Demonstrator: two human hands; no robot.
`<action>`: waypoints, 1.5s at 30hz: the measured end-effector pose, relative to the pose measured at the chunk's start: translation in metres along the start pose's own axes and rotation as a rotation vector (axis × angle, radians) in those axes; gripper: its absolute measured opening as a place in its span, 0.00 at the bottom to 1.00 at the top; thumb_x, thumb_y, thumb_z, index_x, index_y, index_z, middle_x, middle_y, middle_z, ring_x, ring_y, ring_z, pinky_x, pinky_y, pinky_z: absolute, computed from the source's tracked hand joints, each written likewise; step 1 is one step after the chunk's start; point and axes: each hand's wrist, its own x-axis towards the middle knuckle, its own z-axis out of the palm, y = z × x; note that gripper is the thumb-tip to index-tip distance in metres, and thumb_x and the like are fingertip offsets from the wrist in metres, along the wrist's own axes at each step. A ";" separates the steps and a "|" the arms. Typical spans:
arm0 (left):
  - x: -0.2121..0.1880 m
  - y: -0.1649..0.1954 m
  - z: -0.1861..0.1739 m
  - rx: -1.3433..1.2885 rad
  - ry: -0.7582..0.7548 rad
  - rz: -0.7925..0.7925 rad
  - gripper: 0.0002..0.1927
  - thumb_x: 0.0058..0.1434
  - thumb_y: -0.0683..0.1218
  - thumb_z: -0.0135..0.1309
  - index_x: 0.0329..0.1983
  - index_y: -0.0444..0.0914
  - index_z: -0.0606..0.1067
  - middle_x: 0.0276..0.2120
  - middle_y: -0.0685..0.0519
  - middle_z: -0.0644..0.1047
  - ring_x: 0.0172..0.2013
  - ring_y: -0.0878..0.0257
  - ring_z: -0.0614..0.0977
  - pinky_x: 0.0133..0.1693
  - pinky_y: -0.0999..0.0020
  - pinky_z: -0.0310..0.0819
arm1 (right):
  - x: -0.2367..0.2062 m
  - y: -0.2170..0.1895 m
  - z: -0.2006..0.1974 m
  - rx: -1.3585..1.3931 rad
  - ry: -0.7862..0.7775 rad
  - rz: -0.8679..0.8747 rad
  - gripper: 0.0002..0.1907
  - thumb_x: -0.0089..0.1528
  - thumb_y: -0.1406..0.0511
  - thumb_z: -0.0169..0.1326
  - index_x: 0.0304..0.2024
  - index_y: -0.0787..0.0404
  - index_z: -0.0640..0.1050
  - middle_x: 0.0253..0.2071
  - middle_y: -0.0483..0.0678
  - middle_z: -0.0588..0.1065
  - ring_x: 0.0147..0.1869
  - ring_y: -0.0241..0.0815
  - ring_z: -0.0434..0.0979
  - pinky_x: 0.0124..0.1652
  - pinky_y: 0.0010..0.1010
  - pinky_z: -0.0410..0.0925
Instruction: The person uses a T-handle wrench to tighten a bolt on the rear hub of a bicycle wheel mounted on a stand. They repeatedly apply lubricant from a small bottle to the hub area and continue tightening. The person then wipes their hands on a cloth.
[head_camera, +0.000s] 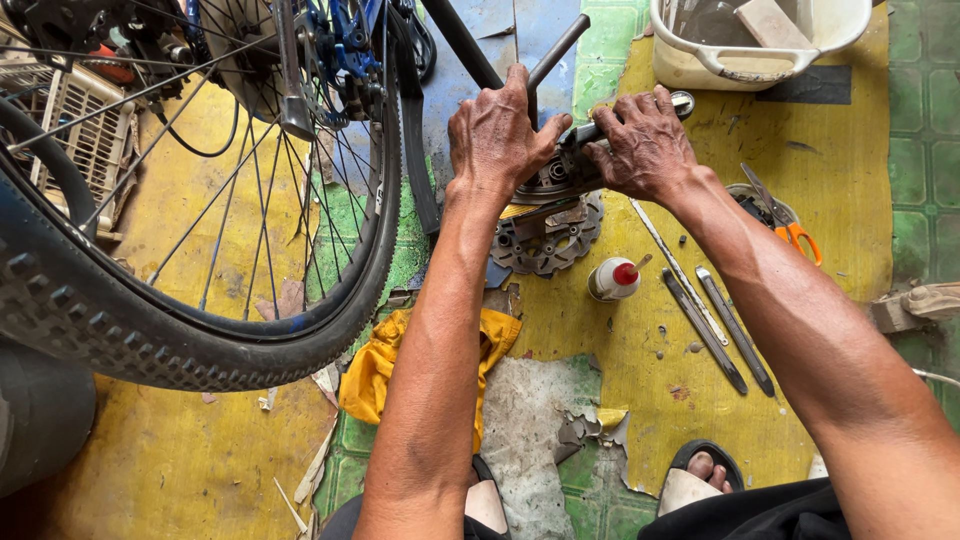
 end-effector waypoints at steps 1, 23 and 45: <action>0.000 0.000 -0.001 0.002 -0.001 -0.001 0.29 0.54 0.64 0.65 0.44 0.38 0.73 0.22 0.46 0.80 0.27 0.49 0.86 0.32 0.53 0.82 | 0.000 0.000 0.000 0.003 -0.003 0.001 0.29 0.68 0.50 0.52 0.64 0.60 0.72 0.55 0.63 0.73 0.66 0.61 0.69 0.70 0.57 0.49; -0.001 0.001 -0.002 -0.004 0.014 0.005 0.30 0.54 0.64 0.66 0.44 0.38 0.73 0.23 0.45 0.81 0.27 0.48 0.86 0.31 0.52 0.82 | 0.000 0.001 0.001 -0.004 -0.012 0.000 0.29 0.68 0.49 0.52 0.64 0.59 0.72 0.56 0.62 0.73 0.66 0.61 0.69 0.70 0.57 0.49; 0.000 0.000 0.000 -0.009 0.004 0.002 0.30 0.54 0.65 0.65 0.44 0.38 0.73 0.22 0.45 0.81 0.26 0.50 0.86 0.31 0.53 0.82 | -0.002 0.002 0.003 -0.005 0.040 -0.023 0.29 0.67 0.50 0.54 0.63 0.60 0.74 0.53 0.62 0.74 0.64 0.61 0.70 0.69 0.57 0.50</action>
